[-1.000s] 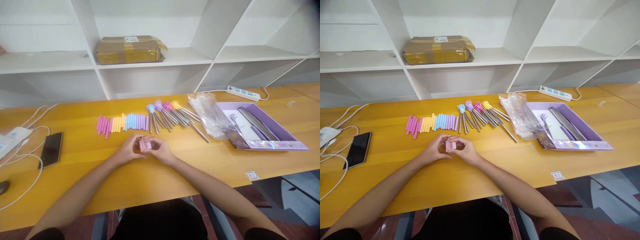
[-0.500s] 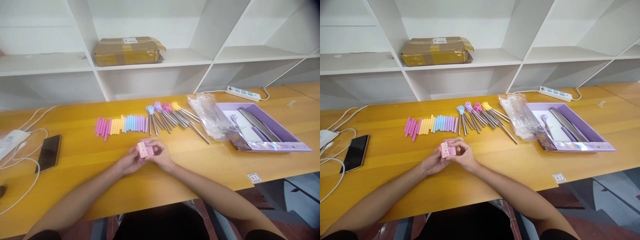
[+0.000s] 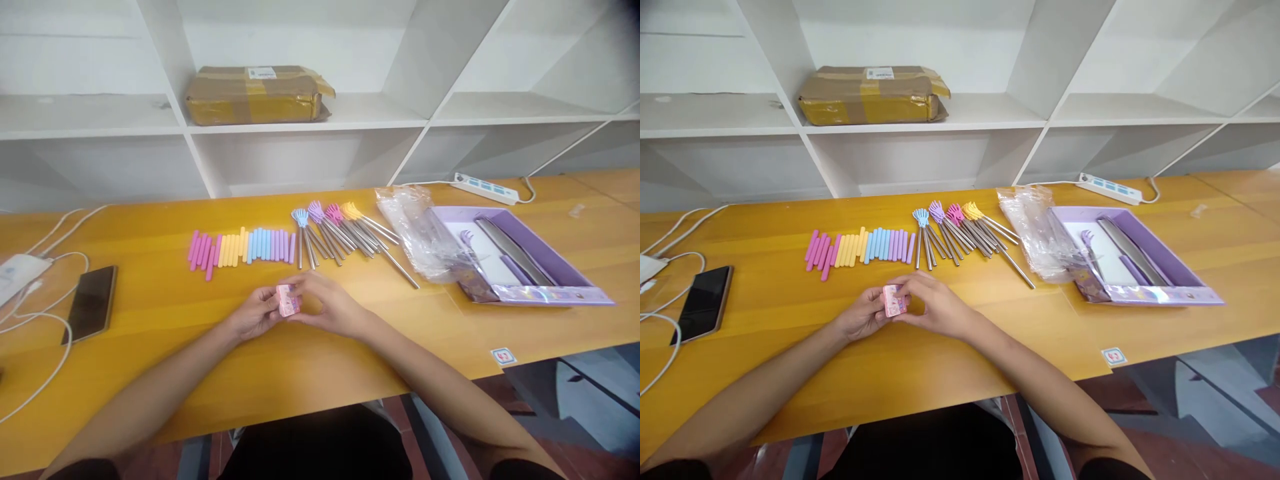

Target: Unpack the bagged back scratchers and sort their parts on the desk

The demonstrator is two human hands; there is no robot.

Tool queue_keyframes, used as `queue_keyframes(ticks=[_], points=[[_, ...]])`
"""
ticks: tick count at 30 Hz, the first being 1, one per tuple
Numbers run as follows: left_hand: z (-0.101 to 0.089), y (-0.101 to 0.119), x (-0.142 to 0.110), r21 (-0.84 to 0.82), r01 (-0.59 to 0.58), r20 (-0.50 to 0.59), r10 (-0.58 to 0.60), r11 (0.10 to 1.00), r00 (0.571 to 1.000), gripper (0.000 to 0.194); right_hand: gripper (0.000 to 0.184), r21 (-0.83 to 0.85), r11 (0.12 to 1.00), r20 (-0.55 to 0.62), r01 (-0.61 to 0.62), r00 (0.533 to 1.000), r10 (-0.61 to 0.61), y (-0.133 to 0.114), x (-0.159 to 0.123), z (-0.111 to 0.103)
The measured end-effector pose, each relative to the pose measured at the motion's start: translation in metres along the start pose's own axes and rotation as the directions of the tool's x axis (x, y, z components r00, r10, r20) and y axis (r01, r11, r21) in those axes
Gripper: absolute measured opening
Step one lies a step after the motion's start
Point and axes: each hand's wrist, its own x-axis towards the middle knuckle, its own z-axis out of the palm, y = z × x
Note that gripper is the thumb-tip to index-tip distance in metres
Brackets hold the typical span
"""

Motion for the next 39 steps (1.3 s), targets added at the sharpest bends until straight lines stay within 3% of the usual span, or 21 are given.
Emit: queue_keyframes(ticks=[3, 7, 10, 12, 13, 14, 16, 17, 19, 20, 21, 22, 23, 25, 27, 31, 36, 39], points=[[0.000, -0.002, -0.001, 0.016, -0.021, -0.022, 0.021, 1.000, 1.000, 0.047, 0.041, -0.265, 0.961, 0.125, 0.076, 0.991, -0.044, -0.014, 0.007, -0.006], [-0.005, 0.000, 0.000, 0.092, 0.022, 0.050, -0.026, 0.995, 0.998, 0.050, 0.043, -0.399, 0.907, 0.161, 0.138, 0.984, -0.079, -0.026, 0.007, 0.006], [-0.022, 0.033, -0.003, 0.256, 0.068, 0.144, -0.107, 0.964, 0.984, 0.047, 0.042, -0.432, 0.891, 0.137, 0.141, 0.986, -0.090, -0.023, 0.000, 0.017], [-0.035, 0.067, -0.012, 0.401, 0.161, 0.239, -0.272, 0.902, 0.932, 0.058, 0.038, -0.446, 0.885, 0.125, 0.133, 0.988, -0.086, -0.015, -0.003, 0.024], [-0.038, 0.082, -0.018, 0.461, 0.233, 0.288, -0.393, 0.856, 0.873, 0.068, 0.036, -0.450, 0.884, 0.121, 0.127, 0.989, -0.080, -0.010, -0.003, 0.027], [-0.038, 0.092, -0.024, 0.527, 0.326, 0.334, -0.544, 0.785, 0.770, 0.077, 0.034, -0.454, 0.883, 0.119, 0.119, 0.990, -0.073, -0.005, -0.001, 0.031], [-0.027, 0.088, -0.032, 0.642, 0.458, 0.398, -0.777, 0.615, 0.487, 0.080, 0.031, -0.453, 0.885, 0.119, 0.108, 0.991, -0.060, 0.004, 0.010, 0.043], [-0.017, 0.071, -0.033, 0.686, 0.471, 0.433, -0.832, 0.554, 0.348, 0.077, 0.028, -0.453, 0.885, 0.132, 0.110, 0.990, -0.056, 0.007, 0.018, 0.053], [0.006, 0.016, -0.029, 0.751, 0.493, 0.521, -0.853, 0.440, -0.034, 0.063, 0.023, -0.459, 0.874, 0.198, 0.159, 0.977, -0.073, 0.008, 0.037, 0.080], [0.016, -0.018, -0.026, 0.741, 0.493, 0.570, -0.815, 0.456, -0.103, 0.051, 0.023, -0.466, 0.862, 0.243, 0.197, 0.966, -0.089, 0.007, 0.047, 0.096], [0.023, -0.051, -0.022, 0.704, 0.481, 0.630, -0.772, 0.522, -0.083, 0.041, 0.024, -0.472, 0.847, 0.295, 0.245, 0.949, -0.111, 0.005, 0.057, 0.113], [0.026, -0.080, -0.019, 0.664, 0.445, 0.677, -0.736, 0.601, -0.017, 0.037, 0.028, -0.478, 0.831, 0.334, 0.285, 0.934, -0.129, 0.003, 0.065, 0.131], [0.025, -0.103, -0.017, 0.648, 0.414, 0.696, -0.718, 0.640, 0.019, 0.036, 0.031, -0.479, 0.818, 0.362, 0.319, 0.921, -0.147, 0.000, 0.072, 0.147], [0.017, -0.127, -0.015, 0.676, 0.412, 0.672, -0.740, 0.611, -0.004, 0.034, 0.034, -0.475, 0.792, 0.407, 0.383, 0.894, -0.188, -0.004, 0.078, 0.173], [0.005, -0.131, -0.015, 0.732, 0.408, 0.611, -0.790, 0.545, -0.042, 0.030, 0.039, -0.476, 0.774, 0.426, 0.418, 0.879, -0.213, -0.006, 0.077, 0.186], [-0.008, -0.127, -0.018, 0.805, 0.389, 0.515, -0.854, 0.448, -0.081, 0.035, 0.068, -0.474, 0.766, 0.418, 0.434, 0.877, -0.238, -0.008, 0.070, 0.187], [-0.011, -0.132, -0.026, 0.755, 0.542, 0.468, -0.882, 0.369, -0.052, 0.042, 0.074, -0.421, 0.799, 0.439, 0.429, 0.868, -0.234, -0.005, 0.072, 0.180], [-0.007, -0.123, -0.029, 0.711, 0.611, 0.490, -0.868, 0.347, -0.078, 0.040, 0.068, -0.370, 0.852, 0.426, 0.370, 0.883, -0.198, 0.001, 0.061, 0.156]])
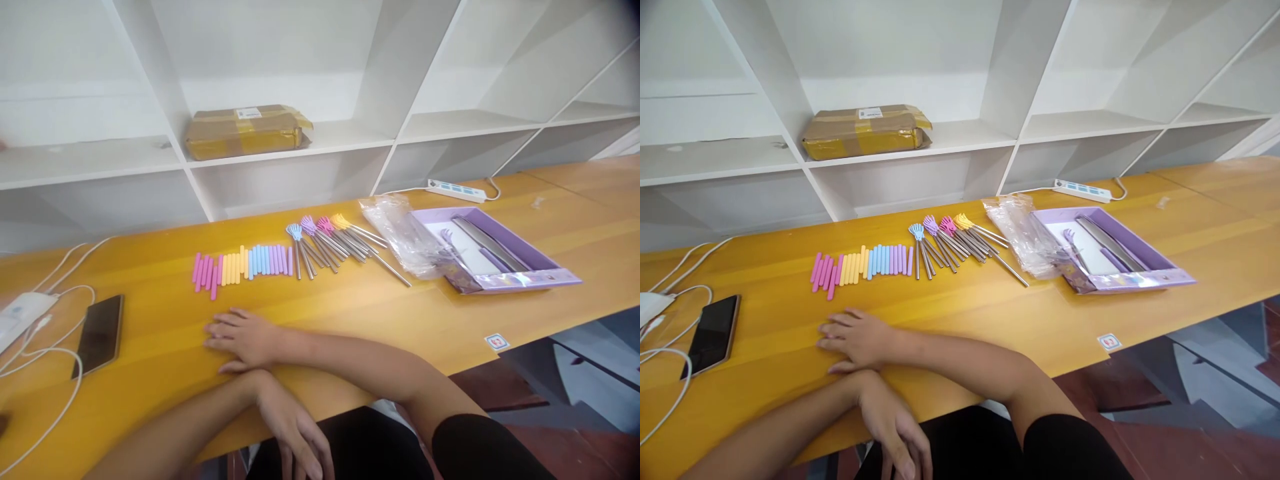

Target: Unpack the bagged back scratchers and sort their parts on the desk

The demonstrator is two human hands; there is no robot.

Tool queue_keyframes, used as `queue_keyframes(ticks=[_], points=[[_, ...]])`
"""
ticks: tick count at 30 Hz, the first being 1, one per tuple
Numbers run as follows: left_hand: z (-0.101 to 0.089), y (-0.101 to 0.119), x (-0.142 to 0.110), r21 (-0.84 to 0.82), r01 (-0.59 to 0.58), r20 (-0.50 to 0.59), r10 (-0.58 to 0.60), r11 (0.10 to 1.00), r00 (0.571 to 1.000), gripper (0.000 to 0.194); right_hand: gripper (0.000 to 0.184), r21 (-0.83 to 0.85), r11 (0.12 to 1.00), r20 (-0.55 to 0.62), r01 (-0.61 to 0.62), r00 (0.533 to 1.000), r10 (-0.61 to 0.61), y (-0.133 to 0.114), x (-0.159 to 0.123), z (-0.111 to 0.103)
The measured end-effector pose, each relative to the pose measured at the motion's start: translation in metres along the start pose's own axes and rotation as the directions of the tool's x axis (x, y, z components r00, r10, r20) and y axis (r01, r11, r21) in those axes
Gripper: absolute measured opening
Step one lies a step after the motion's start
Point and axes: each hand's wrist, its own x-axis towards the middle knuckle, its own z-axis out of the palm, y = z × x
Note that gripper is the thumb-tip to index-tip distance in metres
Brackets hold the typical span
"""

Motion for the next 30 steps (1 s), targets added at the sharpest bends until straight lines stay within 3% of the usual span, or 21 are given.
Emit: queue_keyframes(ticks=[7, 10, 14, 19, 25, 30], points=[[0.020, 0.031, -0.014, -0.106, -0.044, 0.122, 0.057, 0.993, 0.991, 0.035, 0.060, 0.127, 0.961, 0.022, -0.247, 0.969, 0.246, 0.021, -0.122, -0.059], [0.026, 0.041, -0.019, -0.106, -0.096, 0.101, 0.107, 0.990, 0.989, 0.035, 0.057, 0.131, 0.942, 0.018, -0.310, 0.951, 0.310, 0.019, -0.151, -0.068], [0.030, 0.045, -0.021, -0.077, -0.153, 0.076, 0.159, 0.985, 0.984, 0.038, 0.059, 0.133, 0.937, 0.012, -0.321, 0.946, 0.323, 0.015, -0.153, -0.068], [0.031, 0.046, -0.023, -0.113, -0.099, 0.073, 0.107, 0.989, 0.992, 0.037, 0.042, 0.081, 0.945, -0.012, -0.318, 0.947, 0.320, 0.018, -0.144, -0.063], [0.032, 0.048, -0.024, -0.092, -0.157, 0.082, 0.165, 0.983, 0.983, 0.038, 0.035, 0.069, 0.960, -0.028, -0.272, 0.961, 0.274, 0.022, -0.136, -0.060], [0.030, 0.046, -0.024, -0.145, -0.119, 0.077, 0.131, 0.982, 0.988, 0.036, 0.017, 0.030, 0.952, -0.013, -0.303, 0.953, 0.304, 0.020, -0.130, -0.059]])
